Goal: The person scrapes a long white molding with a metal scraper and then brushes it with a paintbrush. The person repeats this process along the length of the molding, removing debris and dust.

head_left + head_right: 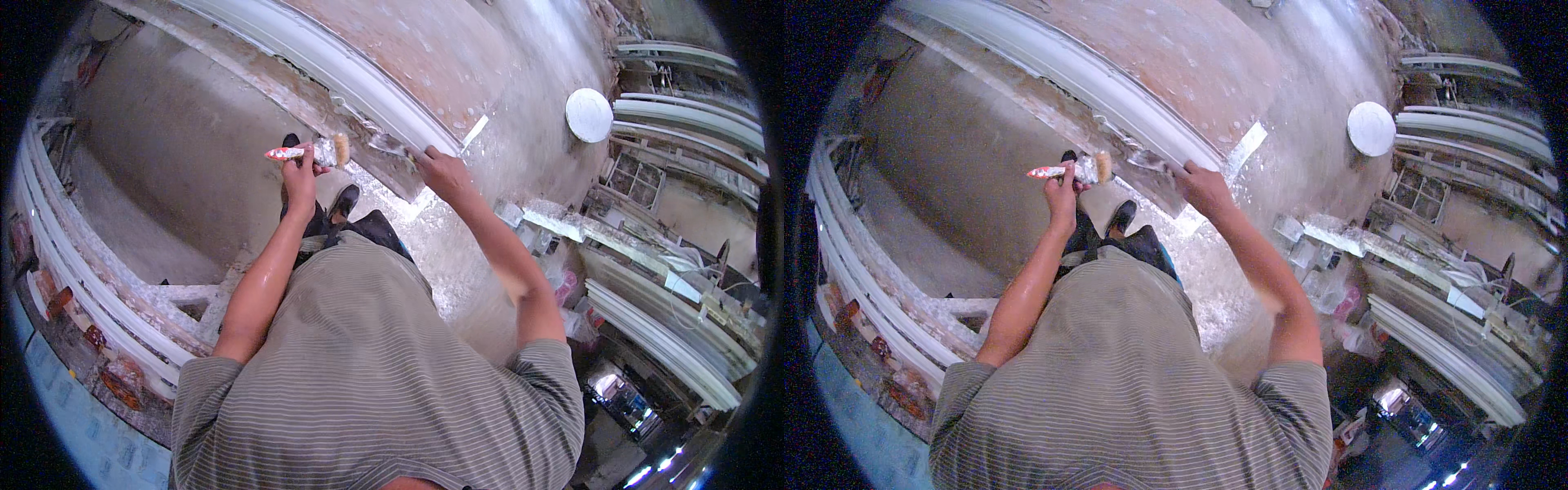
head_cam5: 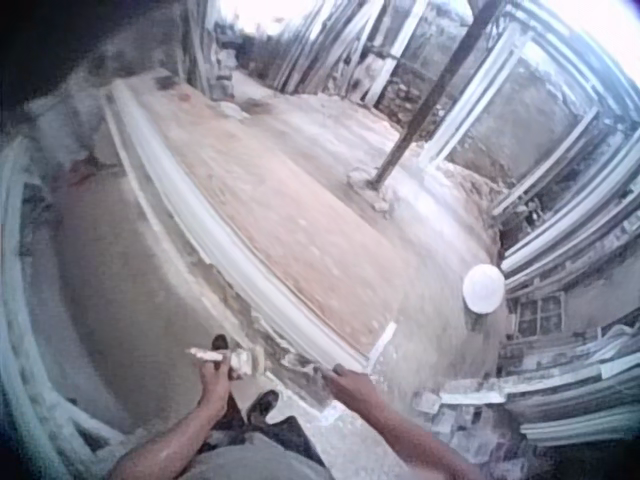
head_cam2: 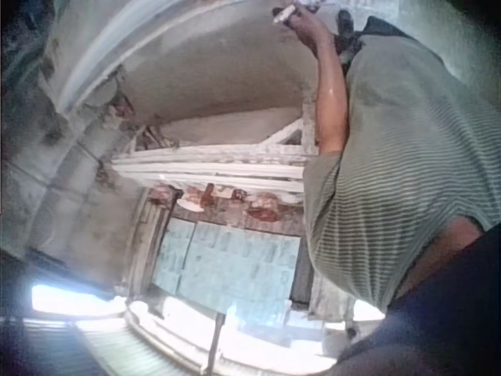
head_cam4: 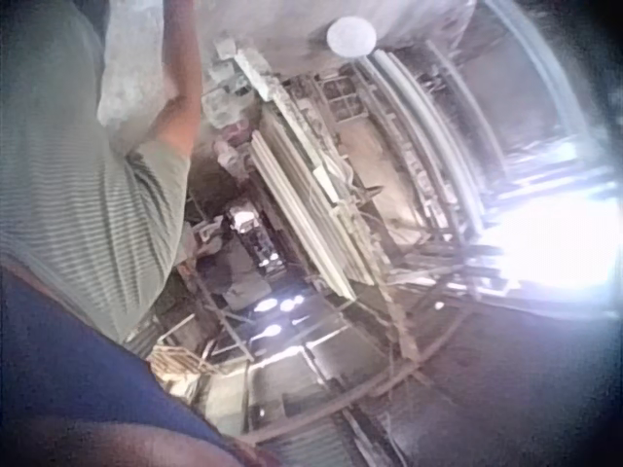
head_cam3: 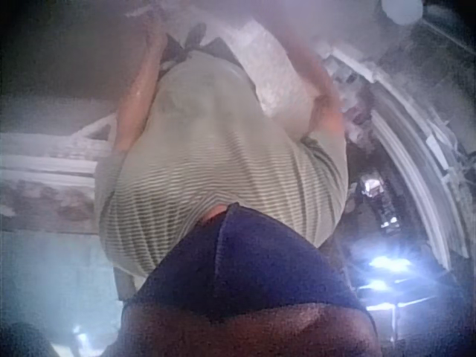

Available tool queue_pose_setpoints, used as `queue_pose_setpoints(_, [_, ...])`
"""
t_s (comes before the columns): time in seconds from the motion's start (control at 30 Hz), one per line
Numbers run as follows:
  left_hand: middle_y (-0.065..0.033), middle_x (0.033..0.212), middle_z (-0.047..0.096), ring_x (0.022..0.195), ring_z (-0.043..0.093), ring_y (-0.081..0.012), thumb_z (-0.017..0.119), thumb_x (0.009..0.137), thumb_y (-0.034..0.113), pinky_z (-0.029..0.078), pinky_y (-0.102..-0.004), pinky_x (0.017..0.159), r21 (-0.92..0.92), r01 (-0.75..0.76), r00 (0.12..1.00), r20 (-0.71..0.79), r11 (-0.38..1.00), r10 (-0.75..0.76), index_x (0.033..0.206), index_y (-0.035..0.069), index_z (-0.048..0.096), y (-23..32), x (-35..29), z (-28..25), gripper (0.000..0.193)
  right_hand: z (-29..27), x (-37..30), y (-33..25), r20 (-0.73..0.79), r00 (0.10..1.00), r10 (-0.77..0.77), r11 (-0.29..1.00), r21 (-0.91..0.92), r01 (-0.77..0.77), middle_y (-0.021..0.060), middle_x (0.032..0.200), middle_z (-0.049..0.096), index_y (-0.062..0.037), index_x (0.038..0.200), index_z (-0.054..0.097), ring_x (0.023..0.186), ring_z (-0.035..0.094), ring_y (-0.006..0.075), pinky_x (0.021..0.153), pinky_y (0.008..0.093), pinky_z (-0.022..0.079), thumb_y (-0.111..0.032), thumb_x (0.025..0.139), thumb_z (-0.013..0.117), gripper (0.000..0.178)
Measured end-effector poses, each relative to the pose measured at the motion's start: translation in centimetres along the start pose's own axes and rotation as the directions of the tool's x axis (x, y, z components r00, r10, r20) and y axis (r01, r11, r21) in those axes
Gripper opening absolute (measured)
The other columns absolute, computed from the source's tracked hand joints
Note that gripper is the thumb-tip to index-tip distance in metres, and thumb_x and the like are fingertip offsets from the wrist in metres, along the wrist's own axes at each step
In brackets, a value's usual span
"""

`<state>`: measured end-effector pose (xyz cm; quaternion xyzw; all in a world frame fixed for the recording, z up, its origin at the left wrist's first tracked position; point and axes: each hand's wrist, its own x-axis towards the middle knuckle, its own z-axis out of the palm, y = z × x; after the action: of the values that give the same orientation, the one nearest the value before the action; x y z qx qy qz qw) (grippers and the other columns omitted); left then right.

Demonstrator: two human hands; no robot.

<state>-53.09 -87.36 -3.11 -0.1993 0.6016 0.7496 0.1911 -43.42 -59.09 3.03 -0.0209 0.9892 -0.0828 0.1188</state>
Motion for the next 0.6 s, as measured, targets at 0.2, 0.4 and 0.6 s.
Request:
queue_pose_setpoints(0.2, [0.0005, 0.078, 0.052, 0.061, 0.051, -0.0074, 0.058, 0.102, 0.024, 0.058, -0.0289, 0.061, 0.017, 0.012, 1.000, -0.021, 1.000, -0.012, 0.112, 0.001, 0.062, 0.0, -0.1, 0.2, 0.025, 0.2, 7.6, -3.8, -0.117, 0.992, -0.039, 0.998, 0.045, 0.045, 0.0145, 0.088, 0.061, -0.0162, 0.121, 0.061, 0.071, 0.067, 0.0359, 0.062, 0.0500, 0.054, -0.021, 0.090, 0.058, 0.032])
queue_pose_setpoints(0.4, [0.0012, 0.075, 0.053, 0.062, 0.051, -0.0073, 0.058, 0.102, 0.023, 0.056, -0.0281, 0.059, 0.024, 0.040, 0.999, -0.013, 0.999, -0.040, 0.113, 0.003, 0.060, 0.3, 0.2, -0.2, 0.023, 2.8, 1.3, 0.4, 0.096, 0.960, 0.264, 0.703, 0.662, -0.260, 0.0207, 0.100, 0.069, -0.0059, 0.129, 0.061, 0.082, 0.070, 0.0306, 0.073, 0.0389, 0.053, -0.031, 0.095, 0.062, 0.042])
queue_pose_setpoints(0.6, [-0.0059, 0.080, 0.059, 0.069, 0.057, -0.0166, 0.055, 0.102, 0.028, 0.049, -0.0366, 0.069, 0.304, -0.143, 0.979, -0.094, 0.942, 0.179, 0.097, -0.001, 0.059, 1.2, 5.8, 0.2, 0.029, 3.5, 9.5, -5.7, -0.092, 0.916, 0.392, 0.718, 0.653, -0.241, 0.0280, 0.110, 0.067, 0.0013, 0.120, 0.065, 0.107, 0.065, 0.0422, 0.097, 0.0467, 0.047, -0.035, 0.093, 0.062, 0.045])
